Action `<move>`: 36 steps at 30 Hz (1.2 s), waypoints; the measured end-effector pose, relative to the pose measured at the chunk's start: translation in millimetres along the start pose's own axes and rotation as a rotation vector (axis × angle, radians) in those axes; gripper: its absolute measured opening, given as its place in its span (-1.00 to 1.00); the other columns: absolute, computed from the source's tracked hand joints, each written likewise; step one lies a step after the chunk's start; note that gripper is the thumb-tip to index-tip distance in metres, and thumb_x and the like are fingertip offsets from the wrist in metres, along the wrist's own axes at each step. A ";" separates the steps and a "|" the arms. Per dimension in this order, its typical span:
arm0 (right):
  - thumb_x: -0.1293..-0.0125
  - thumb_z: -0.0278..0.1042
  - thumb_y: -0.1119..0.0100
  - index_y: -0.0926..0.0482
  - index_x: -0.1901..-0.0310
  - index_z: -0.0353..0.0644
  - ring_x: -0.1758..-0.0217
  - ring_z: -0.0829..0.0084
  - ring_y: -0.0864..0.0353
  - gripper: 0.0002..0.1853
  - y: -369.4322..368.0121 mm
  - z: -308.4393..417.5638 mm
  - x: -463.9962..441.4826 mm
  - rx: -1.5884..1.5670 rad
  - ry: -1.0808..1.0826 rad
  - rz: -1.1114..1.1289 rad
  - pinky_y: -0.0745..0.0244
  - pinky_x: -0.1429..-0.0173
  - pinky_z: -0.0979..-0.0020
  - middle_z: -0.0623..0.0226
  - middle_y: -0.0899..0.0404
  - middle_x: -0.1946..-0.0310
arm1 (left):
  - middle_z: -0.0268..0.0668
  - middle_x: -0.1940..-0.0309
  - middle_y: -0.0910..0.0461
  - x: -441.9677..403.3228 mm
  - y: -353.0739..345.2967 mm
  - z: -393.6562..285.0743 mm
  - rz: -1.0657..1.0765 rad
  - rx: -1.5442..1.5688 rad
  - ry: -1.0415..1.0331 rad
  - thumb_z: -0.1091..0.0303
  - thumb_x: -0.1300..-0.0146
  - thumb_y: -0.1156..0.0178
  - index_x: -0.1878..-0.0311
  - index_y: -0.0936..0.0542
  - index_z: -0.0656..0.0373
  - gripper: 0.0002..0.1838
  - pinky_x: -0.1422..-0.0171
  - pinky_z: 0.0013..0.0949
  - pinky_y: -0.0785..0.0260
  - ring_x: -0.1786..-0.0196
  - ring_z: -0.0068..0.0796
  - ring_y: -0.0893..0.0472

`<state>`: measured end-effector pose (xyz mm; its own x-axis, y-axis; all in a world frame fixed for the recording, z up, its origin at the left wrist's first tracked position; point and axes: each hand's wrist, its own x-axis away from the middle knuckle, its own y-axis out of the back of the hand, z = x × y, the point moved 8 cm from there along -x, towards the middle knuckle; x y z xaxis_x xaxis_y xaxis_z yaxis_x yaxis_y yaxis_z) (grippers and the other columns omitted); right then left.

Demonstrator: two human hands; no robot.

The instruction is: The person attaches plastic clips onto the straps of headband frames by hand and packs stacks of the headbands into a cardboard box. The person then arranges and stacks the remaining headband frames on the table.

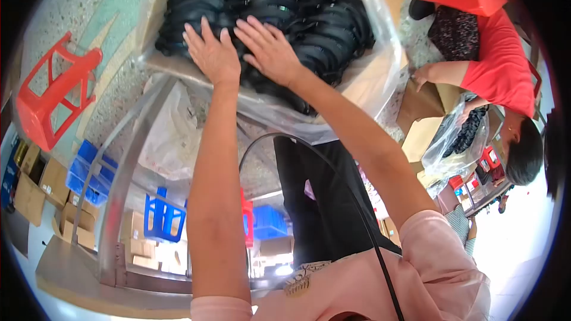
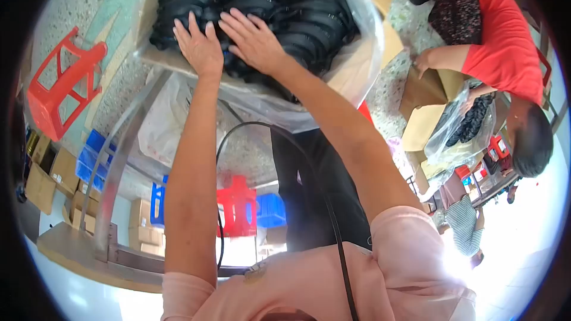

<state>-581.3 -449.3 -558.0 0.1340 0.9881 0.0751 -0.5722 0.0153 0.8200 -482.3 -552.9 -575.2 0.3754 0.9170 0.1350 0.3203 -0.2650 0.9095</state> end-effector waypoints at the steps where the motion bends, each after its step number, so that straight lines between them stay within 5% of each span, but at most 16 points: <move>1: -0.36 -0.05 -0.31 -0.33 -0.53 -0.04 -0.68 0.32 -0.14 -0.25 7.2 -2.9 1.2 -0.101 -0.006 -0.026 -0.12 -0.62 0.11 0.37 -0.23 -0.60 | 0.06 -0.58 -0.22 -0.8 8.4 0.8 -0.070 0.050 0.023 0.15 -0.37 -0.29 -0.49 -0.41 0.08 -0.35 -0.62 0.08 -0.10 -0.57 0.16 -0.25; 3: -0.30 -0.26 -0.35 -0.47 -0.39 -0.10 -0.51 0.19 -0.41 -0.38 57.2 -13.8 7.1 -0.097 -0.027 -0.153 -0.26 -0.53 0.11 0.29 -0.51 -0.38 | -0.10 -0.34 -0.51 5.1 50.6 -41.2 -0.105 0.114 -0.005 0.21 -0.26 -0.34 -0.27 -0.55 0.10 -0.49 -0.51 0.06 -0.22 -0.40 0.07 -0.43; 5: -0.12 -0.42 -0.39 -0.52 -0.22 -0.18 -0.25 0.00 -0.55 -0.42 106.8 -53.6 17.0 -0.065 -0.141 -0.306 -0.45 -0.31 0.05 0.06 -0.58 -0.18 | -0.23 -0.01 -0.66 21.1 52.8 -84.9 0.202 0.129 -0.120 0.23 -0.20 -0.34 0.05 -0.64 0.10 -0.71 -0.33 0.01 -0.39 -0.19 -0.05 -0.58; 7: -0.35 -0.32 -0.30 -0.37 -0.44 -0.19 -0.38 -0.05 -0.49 -0.36 126.4 -96.3 42.5 0.095 -0.408 -0.356 -0.42 -0.39 -0.01 -0.01 -0.54 -0.30 | -0.24 0.27 -0.67 71.2 12.0 -116.2 0.541 0.186 -0.416 0.20 -0.23 -0.36 0.28 -0.68 0.03 -0.86 -0.10 0.01 -0.48 0.02 -0.08 -0.66; 9: -0.53 0.00 -0.12 -0.02 -0.65 -0.01 -0.53 -0.05 -0.35 -0.21 97.7 -147.0 76.6 -0.078 -0.880 0.039 -0.43 -0.43 -0.02 0.04 -0.33 -0.52 | -0.16 0.26 -0.66 135.4 -11.3 -137.8 0.931 0.230 -0.680 0.19 -0.24 -0.37 0.32 -0.68 0.09 -0.82 -0.01 -0.03 -0.53 0.05 -0.05 -0.67; 12: -0.50 0.13 -0.13 0.02 -0.66 -0.02 -0.54 -0.03 -0.36 -0.13 83.7 -152.2 86.1 0.123 -0.716 0.101 -0.45 -0.45 0.03 0.04 -0.26 -0.56 | -0.12 0.23 -0.67 173.1 -30.1 -124.3 1.003 0.182 -0.427 0.19 -0.27 -0.36 0.33 -0.69 0.15 -0.78 -0.13 -0.03 -0.51 0.00 -0.03 -0.66; 15: -0.49 0.18 -0.13 0.05 -0.67 -0.03 -0.54 -0.03 -0.36 -0.09 72.5 -157.9 84.8 0.185 -0.696 0.063 -0.45 -0.46 0.05 0.02 -0.23 -0.58 | -0.01 0.04 -0.68 190.2 -59.7 -110.5 1.020 0.138 -0.306 0.18 -0.32 -0.34 0.11 -0.75 0.26 -0.70 -0.34 -0.05 -0.49 -0.15 0.00 -0.64; 23: -0.47 0.12 -0.18 -0.08 -0.64 -0.03 -0.57 -0.01 -0.32 -0.15 91.8 -131.0 70.9 0.015 -0.736 -0.001 -0.37 -0.52 0.05 0.04 -0.28 -0.55 | 0.00 0.04 -0.69 230.0 -126.3 -87.9 0.921 0.069 -0.362 0.31 -0.43 -0.10 0.18 -0.74 0.23 -0.73 -0.46 -0.03 -0.34 -0.18 -0.02 -0.61; 25: -0.42 0.07 -0.23 -0.23 -0.59 0.00 -0.57 0.10 -0.33 -0.21 93.4 -52.2 36.0 0.098 -0.038 -0.025 -0.26 -0.58 0.04 0.13 -0.32 -0.53 | -0.01 0.05 -0.69 233.2 -117.2 -81.3 0.906 0.043 -0.360 0.34 -0.44 -0.04 0.15 -0.73 0.24 -0.72 -0.48 -0.03 -0.32 -0.18 -0.03 -0.61; 27: -0.40 0.04 -0.24 -0.31 -0.56 0.07 -0.61 0.21 -0.26 -0.26 48.8 -12.3 41.0 0.058 0.146 0.082 -0.14 -0.64 0.04 0.26 -0.32 -0.54 | -0.02 0.05 -0.69 240.3 -114.5 -78.4 0.861 0.042 -0.387 0.38 -0.44 -0.01 0.10 -0.73 0.23 -0.71 -0.49 -0.04 -0.31 -0.19 -0.04 -0.61; 28: -0.41 0.04 -0.22 -0.31 -0.56 0.10 -0.64 0.24 -0.21 -0.28 23.5 -7.0 46.0 0.064 0.158 0.108 -0.10 -0.65 0.05 0.30 -0.30 -0.55 | -0.03 0.06 -0.70 240.9 -118.8 -68.5 0.633 0.133 -0.347 0.38 -0.43 0.00 0.04 -0.74 0.15 -0.70 -0.39 -0.05 -0.40 -0.13 -0.04 -0.65; 31: -0.43 0.06 -0.20 -0.29 -0.57 0.15 -0.69 0.29 -0.09 -0.29 -18.6 -9.9 55.0 0.076 0.200 0.089 -0.03 -0.67 0.08 0.39 -0.27 -0.57 | -0.02 0.00 -0.71 232.8 -121.7 -57.8 0.964 0.204 -0.164 0.32 -0.45 -0.02 -0.01 -0.74 0.09 -0.70 -0.26 -0.04 -0.48 -0.13 -0.01 -0.67; 33: -0.42 0.06 -0.21 -0.29 -0.56 0.15 -0.69 0.29 -0.08 -0.28 -22.9 -9.8 57.7 0.097 0.187 0.088 -0.04 -0.67 0.08 0.40 -0.28 -0.56 | 0.01 -0.07 -0.70 227.1 -108.9 -70.5 1.272 0.107 -0.233 0.23 -0.43 -0.09 -0.08 -0.74 0.08 -0.68 -0.21 0.00 -0.49 -0.15 0.02 -0.67; 36: -0.41 0.05 -0.21 -0.37 -0.51 0.15 -0.65 0.25 -0.18 -0.34 1.9 -3.2 59.8 0.168 0.167 0.125 -0.10 -0.62 0.05 0.41 -0.33 -0.53 | 0.06 0.01 -0.72 218.6 -110.3 -80.9 1.317 0.174 -0.380 0.25 -0.38 -0.12 -0.09 -0.73 0.11 -0.66 -0.21 -0.03 -0.49 -0.09 0.01 -0.71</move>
<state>-576.9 -389.8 -553.8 -0.0723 0.9925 0.0990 -0.4314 -0.1206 0.8940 -506.0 -299.1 -614.2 0.6857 -0.1661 0.7086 -0.3600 -0.9236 0.1319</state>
